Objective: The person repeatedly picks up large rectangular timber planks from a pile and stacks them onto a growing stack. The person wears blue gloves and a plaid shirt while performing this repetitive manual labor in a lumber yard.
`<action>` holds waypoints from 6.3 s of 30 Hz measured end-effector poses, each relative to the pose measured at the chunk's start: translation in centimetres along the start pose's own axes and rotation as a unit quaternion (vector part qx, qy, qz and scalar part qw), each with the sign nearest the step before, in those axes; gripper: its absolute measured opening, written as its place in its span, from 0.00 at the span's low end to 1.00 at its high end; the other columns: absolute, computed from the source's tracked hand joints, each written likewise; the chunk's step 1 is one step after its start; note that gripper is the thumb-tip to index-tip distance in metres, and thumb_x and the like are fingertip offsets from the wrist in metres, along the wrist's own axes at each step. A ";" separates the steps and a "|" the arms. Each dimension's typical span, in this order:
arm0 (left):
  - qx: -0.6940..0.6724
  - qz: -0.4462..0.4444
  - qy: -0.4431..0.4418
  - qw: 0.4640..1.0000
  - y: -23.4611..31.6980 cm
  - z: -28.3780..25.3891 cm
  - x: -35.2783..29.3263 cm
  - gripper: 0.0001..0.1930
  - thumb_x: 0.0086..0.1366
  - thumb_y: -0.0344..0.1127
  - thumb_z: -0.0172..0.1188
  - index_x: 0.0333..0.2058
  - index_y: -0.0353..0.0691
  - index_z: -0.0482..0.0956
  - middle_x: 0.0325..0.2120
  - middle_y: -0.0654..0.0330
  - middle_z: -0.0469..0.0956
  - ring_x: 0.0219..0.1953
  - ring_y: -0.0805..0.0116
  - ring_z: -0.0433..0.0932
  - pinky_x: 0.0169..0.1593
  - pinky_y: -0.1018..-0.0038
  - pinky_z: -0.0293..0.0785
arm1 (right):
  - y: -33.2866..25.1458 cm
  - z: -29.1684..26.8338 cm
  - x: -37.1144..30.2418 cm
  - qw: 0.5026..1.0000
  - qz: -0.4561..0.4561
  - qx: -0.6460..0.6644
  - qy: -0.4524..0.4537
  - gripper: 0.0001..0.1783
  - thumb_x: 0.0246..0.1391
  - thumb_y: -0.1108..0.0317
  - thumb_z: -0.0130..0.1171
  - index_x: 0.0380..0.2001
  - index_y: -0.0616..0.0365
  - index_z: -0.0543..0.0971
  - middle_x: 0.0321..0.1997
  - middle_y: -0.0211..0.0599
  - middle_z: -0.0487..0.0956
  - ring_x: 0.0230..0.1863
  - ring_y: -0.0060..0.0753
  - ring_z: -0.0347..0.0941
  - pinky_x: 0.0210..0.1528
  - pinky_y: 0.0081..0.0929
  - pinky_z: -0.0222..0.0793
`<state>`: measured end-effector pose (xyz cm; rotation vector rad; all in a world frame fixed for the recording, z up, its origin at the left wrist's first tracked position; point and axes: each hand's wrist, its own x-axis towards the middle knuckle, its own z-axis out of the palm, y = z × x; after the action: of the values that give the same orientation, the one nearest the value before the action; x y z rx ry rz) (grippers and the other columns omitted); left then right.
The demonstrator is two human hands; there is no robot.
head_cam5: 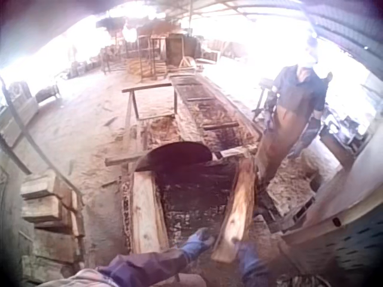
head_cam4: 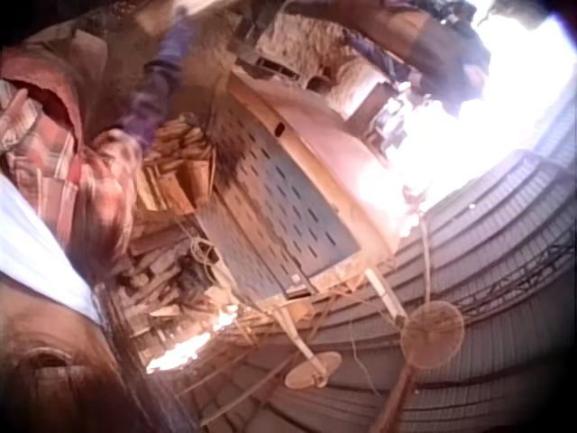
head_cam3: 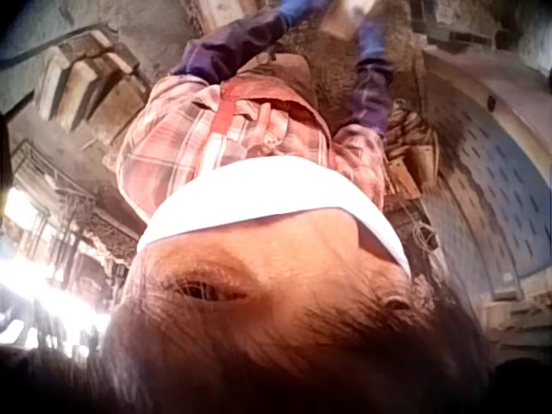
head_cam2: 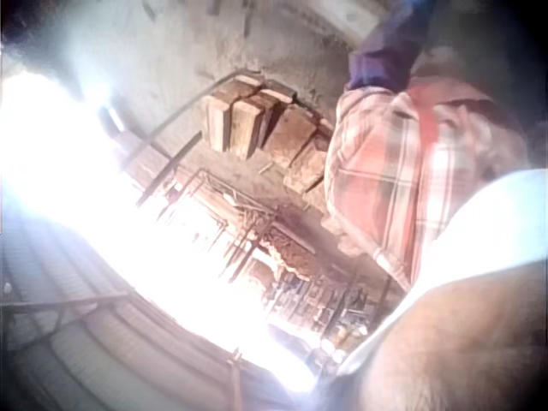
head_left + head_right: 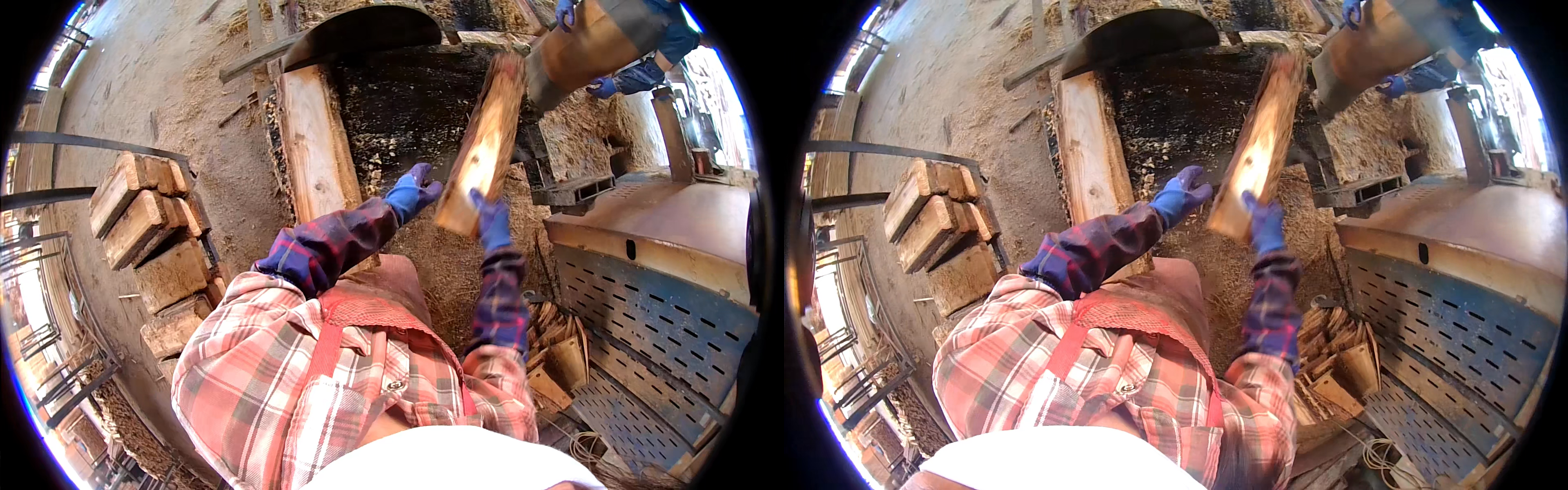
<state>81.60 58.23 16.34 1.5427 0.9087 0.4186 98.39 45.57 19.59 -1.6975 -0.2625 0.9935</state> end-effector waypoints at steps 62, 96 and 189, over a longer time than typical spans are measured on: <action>0.190 0.063 -0.287 0.937 -8.7 -3.5 -23.2 0.17 0.59 0.38 0.57 0.42 0.31 0.76 0.34 0.58 0.79 0.36 0.68 0.75 0.44 0.74 0.70 | 35.6 1.7 -30.4 0.973 -0.133 -0.163 0.098 0.10 0.52 0.63 0.58 0.31 0.59 0.78 0.27 0.37 0.78 0.30 0.25 0.71 0.35 0.28 0.69; -0.215 -0.173 -0.202 0.940 12.3 15.1 16.8 0.20 0.60 0.53 0.56 0.35 0.40 0.80 0.27 0.63 0.79 0.27 0.73 0.76 0.31 0.76 0.72 | -20.1 -22.9 28.7 0.931 -0.222 -0.290 0.023 0.11 0.54 0.67 0.59 0.37 0.62 0.76 0.35 0.34 0.77 0.38 0.24 0.72 0.42 0.17 0.69; 0.043 -0.049 -0.052 0.996 7.7 -6.5 -2.6 0.57 0.52 0.54 0.63 0.62 0.28 0.31 0.25 0.35 0.73 0.26 0.47 0.75 0.32 0.63 0.70 | -16.0 9.4 14.7 0.982 -0.045 -0.074 -0.168 0.33 0.49 0.51 0.62 0.54 0.59 0.68 0.51 0.32 0.73 0.49 0.26 0.70 0.53 0.25 0.65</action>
<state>77.64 60.95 25.61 1.5763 0.9266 0.2282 105.57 67.12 26.07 -1.6267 -0.6421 1.2158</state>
